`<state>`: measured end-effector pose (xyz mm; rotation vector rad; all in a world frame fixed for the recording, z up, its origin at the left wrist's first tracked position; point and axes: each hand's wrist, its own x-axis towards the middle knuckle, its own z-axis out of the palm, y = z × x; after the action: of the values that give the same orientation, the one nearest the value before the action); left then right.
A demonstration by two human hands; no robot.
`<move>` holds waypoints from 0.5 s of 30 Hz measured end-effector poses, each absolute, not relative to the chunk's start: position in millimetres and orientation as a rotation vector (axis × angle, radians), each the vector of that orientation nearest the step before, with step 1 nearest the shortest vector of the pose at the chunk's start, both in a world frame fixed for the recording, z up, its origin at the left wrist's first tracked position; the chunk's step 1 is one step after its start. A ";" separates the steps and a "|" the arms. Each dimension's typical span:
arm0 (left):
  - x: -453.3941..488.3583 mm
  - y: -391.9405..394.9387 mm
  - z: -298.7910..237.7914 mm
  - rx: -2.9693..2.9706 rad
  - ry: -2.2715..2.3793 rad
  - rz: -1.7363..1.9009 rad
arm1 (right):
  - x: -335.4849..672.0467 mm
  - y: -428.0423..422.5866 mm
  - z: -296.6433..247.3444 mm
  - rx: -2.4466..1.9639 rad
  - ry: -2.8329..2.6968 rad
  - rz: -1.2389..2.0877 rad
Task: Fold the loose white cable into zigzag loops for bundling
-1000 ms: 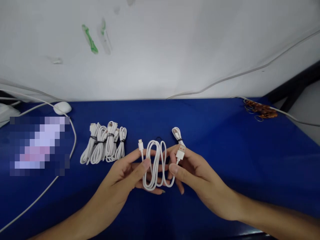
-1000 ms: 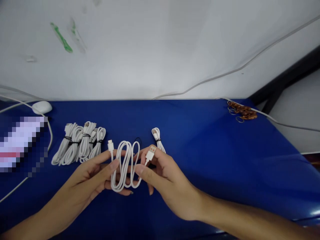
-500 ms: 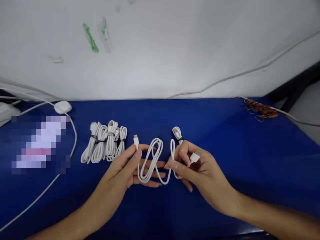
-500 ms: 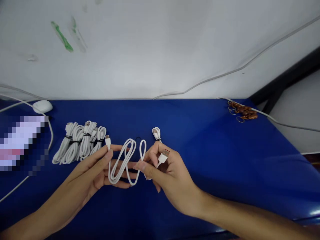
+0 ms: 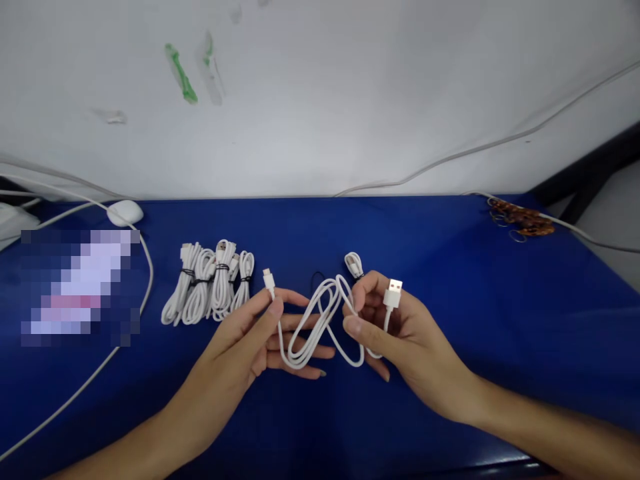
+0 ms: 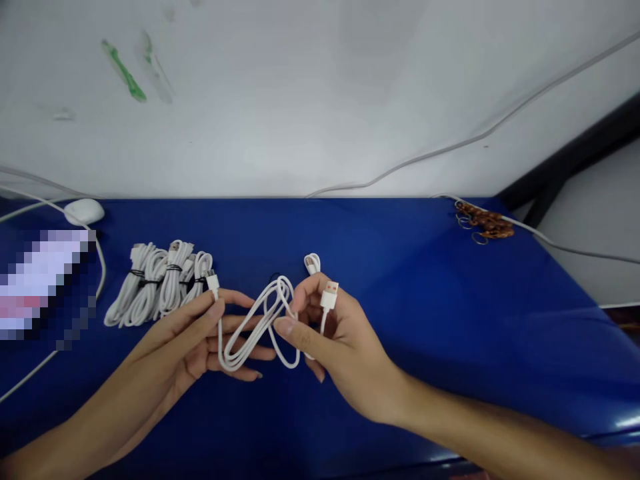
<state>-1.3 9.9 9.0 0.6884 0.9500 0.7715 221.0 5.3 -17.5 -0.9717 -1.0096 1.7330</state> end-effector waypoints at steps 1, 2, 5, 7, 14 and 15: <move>-1.3 8.9 9.1 0.690 0.928 0.771 | 220.9 4.7 -18.2 -0.993 -1.013 1.729; -1.4 7.9 9.1 0.696 0.904 0.771 | 220.9 3.8 -18.9 -1.017 -1.020 1.729; -1.8 5.8 8.5 0.723 0.825 0.773 | 221.7 0.9 -19.9 -1.064 -1.048 1.746; -2.0 5.2 8.5 0.743 0.798 0.770 | 222.4 -0.6 -19.1 -1.068 -1.060 1.759; -3.3 3.0 9.0 0.969 0.939 0.761 | 220.9 1.6 -14.6 -1.143 -1.079 1.781; -3.5 2.4 8.4 0.996 0.960 0.749 | 220.5 2.0 -14.1 -1.142 -1.074 1.779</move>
<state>-3.5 2.4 8.4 0.9961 0.9602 0.7491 220.5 2.0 -14.1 -1.1419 -1.0745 1.7786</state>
